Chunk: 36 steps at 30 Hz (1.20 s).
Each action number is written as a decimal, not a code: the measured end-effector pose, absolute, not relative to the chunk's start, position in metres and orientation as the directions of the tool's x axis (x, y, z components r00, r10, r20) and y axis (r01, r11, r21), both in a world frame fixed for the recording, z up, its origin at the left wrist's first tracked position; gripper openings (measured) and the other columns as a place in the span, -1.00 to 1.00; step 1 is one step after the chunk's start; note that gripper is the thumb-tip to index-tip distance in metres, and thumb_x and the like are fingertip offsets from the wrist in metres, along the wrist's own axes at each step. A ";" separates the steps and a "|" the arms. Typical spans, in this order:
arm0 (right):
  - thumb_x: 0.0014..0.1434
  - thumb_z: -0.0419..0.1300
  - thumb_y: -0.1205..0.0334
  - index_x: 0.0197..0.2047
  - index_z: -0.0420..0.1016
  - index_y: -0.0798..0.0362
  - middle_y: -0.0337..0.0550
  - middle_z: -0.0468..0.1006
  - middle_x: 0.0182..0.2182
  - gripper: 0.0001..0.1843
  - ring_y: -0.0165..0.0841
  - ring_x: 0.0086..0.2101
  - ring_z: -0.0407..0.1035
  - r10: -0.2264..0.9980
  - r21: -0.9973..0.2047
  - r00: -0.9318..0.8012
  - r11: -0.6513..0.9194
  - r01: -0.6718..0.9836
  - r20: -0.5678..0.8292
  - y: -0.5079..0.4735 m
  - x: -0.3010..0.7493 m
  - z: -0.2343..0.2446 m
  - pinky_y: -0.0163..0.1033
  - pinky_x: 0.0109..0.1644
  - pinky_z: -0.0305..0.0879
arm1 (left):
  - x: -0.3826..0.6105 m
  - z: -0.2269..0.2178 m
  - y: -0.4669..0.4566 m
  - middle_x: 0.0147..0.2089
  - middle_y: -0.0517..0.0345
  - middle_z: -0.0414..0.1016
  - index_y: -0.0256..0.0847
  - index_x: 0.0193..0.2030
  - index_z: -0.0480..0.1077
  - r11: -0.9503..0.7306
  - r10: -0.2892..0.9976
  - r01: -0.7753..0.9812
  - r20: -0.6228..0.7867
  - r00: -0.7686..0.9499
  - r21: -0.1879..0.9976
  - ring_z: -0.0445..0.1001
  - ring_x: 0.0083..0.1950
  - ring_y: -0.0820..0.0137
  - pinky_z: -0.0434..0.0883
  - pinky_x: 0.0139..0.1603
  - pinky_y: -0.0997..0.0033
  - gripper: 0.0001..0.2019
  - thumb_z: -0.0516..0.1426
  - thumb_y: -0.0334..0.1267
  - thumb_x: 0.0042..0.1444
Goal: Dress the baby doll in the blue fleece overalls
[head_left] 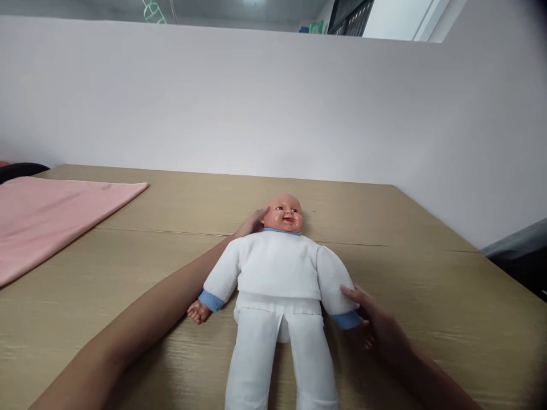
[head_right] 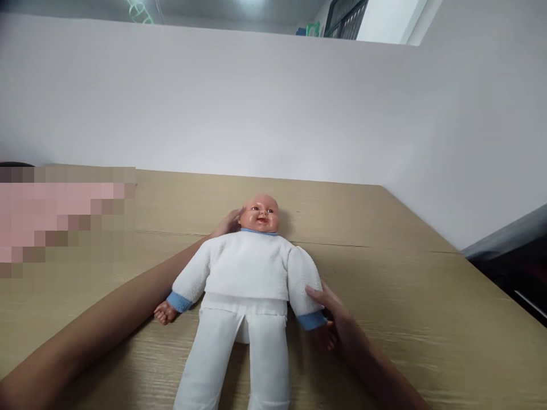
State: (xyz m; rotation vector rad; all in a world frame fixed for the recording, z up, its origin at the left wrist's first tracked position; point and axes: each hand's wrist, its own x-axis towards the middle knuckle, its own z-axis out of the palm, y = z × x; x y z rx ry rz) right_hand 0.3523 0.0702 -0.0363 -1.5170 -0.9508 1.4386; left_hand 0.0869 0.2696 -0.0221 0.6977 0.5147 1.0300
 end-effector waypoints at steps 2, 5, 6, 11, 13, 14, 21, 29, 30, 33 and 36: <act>0.24 0.30 -0.38 0.18 0.57 0.01 -0.39 0.30 -0.71 -0.30 -0.37 -0.75 0.09 0.924 -0.923 0.065 -0.380 0.063 -0.377 0.069 0.350 -0.034 -0.24 -0.69 0.10 | 0.085 -0.029 0.272 0.27 -0.11 0.69 -0.26 0.08 0.64 0.356 0.887 -0.577 -0.073 0.455 0.735 0.45 0.52 0.02 0.35 0.59 0.05 -0.65 0.33 -0.03 0.35; 0.29 0.29 -0.36 0.31 0.49 0.06 -0.32 0.45 -0.59 -0.22 -0.28 -0.61 0.32 0.970 -0.920 0.052 -0.242 0.308 -0.238 0.071 0.351 -0.031 -0.22 -0.55 0.29 | 0.083 -0.037 0.277 0.27 -0.06 0.70 -0.24 0.09 0.64 0.406 0.850 -0.534 -0.091 0.519 0.742 0.37 0.58 0.03 0.29 0.65 0.11 -0.60 0.34 0.03 0.31; 0.32 0.27 -0.35 0.31 0.50 0.06 -0.25 0.52 -0.52 -0.25 -0.20 -0.50 0.45 0.984 -0.905 0.049 -0.174 0.388 -0.169 0.072 0.353 -0.031 -0.18 -0.43 0.41 | 0.083 -0.039 0.279 0.25 -0.06 0.71 -0.23 0.11 0.64 0.417 0.844 -0.528 -0.100 0.527 0.740 0.39 0.57 0.02 0.29 0.65 0.09 -0.58 0.34 0.05 0.30; 0.40 0.19 -0.30 0.17 0.59 -0.01 0.00 0.68 -0.06 -0.42 0.04 0.04 0.53 0.997 -0.809 0.049 0.018 0.588 0.058 0.077 0.358 -0.037 0.07 0.21 0.45 | 0.093 -0.044 0.291 0.16 -0.04 0.76 -0.17 0.21 0.59 0.411 0.870 -0.560 -0.126 0.477 0.719 0.54 0.45 -0.01 0.29 0.64 -0.02 -0.58 0.32 0.00 0.33; 0.41 0.17 -0.29 0.13 0.59 -0.03 0.04 0.65 0.04 -0.46 0.06 0.10 0.49 0.992 -0.771 0.045 0.061 0.634 0.115 0.077 0.360 -0.041 0.11 0.25 0.39 | 0.100 -0.042 0.294 0.08 -0.04 0.79 -0.19 0.15 0.61 0.395 0.877 -0.565 -0.115 0.466 0.725 0.58 0.41 -0.02 0.29 0.63 -0.04 -0.65 0.32 -0.06 0.33; 0.42 0.16 -0.29 0.13 0.59 -0.04 0.05 0.63 0.06 -0.46 0.06 0.12 0.47 0.990 -0.758 0.041 0.077 0.648 0.135 0.077 0.361 -0.043 0.13 0.26 0.37 | 0.103 -0.041 0.295 0.04 -0.03 0.80 -0.20 0.10 0.63 0.386 0.878 -0.565 -0.103 0.467 0.729 0.59 0.39 -0.02 0.30 0.63 -0.04 -0.69 0.31 -0.09 0.33; 0.48 0.10 -0.27 0.17 0.56 -0.04 0.06 0.59 0.13 -0.47 0.06 0.17 0.41 0.986 -0.722 0.013 0.114 0.682 0.168 0.076 0.363 -0.049 0.17 0.32 0.28 | 0.093 -0.038 0.286 0.10 -0.08 0.78 -0.23 0.00 0.64 0.426 0.840 -0.545 -0.092 0.535 0.722 0.57 0.41 0.01 0.36 0.58 0.13 -0.68 0.36 -0.02 0.31; 0.45 0.07 -0.35 0.11 0.58 -0.01 0.06 0.61 0.06 -0.40 0.08 0.12 0.42 0.986 -0.739 0.028 0.104 0.665 0.164 0.080 0.359 -0.047 0.25 0.30 0.28 | 0.087 -0.045 0.293 0.17 -0.06 0.74 -0.17 0.04 0.63 0.399 0.876 -0.497 -0.161 0.455 0.771 0.56 0.41 0.03 0.40 0.52 0.15 -0.65 0.38 0.02 0.27; 0.45 0.07 -0.35 0.11 0.58 -0.01 0.05 0.61 0.06 -0.39 0.08 0.12 0.42 0.985 -0.737 0.026 0.109 0.667 0.170 0.081 0.359 -0.047 0.25 0.30 0.28 | 0.089 -0.044 0.293 0.14 -0.08 0.75 -0.20 0.04 0.63 0.388 0.872 -0.491 -0.138 0.470 0.780 0.58 0.38 0.01 0.40 0.50 0.14 -0.64 0.38 0.02 0.27; 0.46 0.06 -0.33 0.11 0.58 -0.02 0.05 0.62 0.05 -0.41 0.07 0.12 0.42 0.983 -0.728 0.007 0.130 0.673 0.183 0.082 0.359 -0.048 0.24 0.30 0.29 | 0.094 -0.040 0.295 0.04 -0.11 0.77 -0.29 0.05 0.62 0.354 0.848 -0.464 -0.070 0.525 0.812 0.61 0.31 -0.04 0.39 0.45 0.09 -0.59 0.38 0.02 0.26; 0.47 0.06 -0.31 0.10 0.57 -0.02 0.04 0.61 0.06 -0.44 0.06 0.14 0.41 0.980 -0.718 -0.006 0.150 0.680 0.199 0.083 0.361 -0.049 0.23 0.32 0.28 | 0.095 -0.038 0.295 -0.04 -0.06 0.77 -0.32 0.04 0.62 0.304 0.847 -0.450 -0.022 0.532 0.840 0.60 0.27 -0.04 0.37 0.42 0.08 -0.57 0.38 0.03 0.24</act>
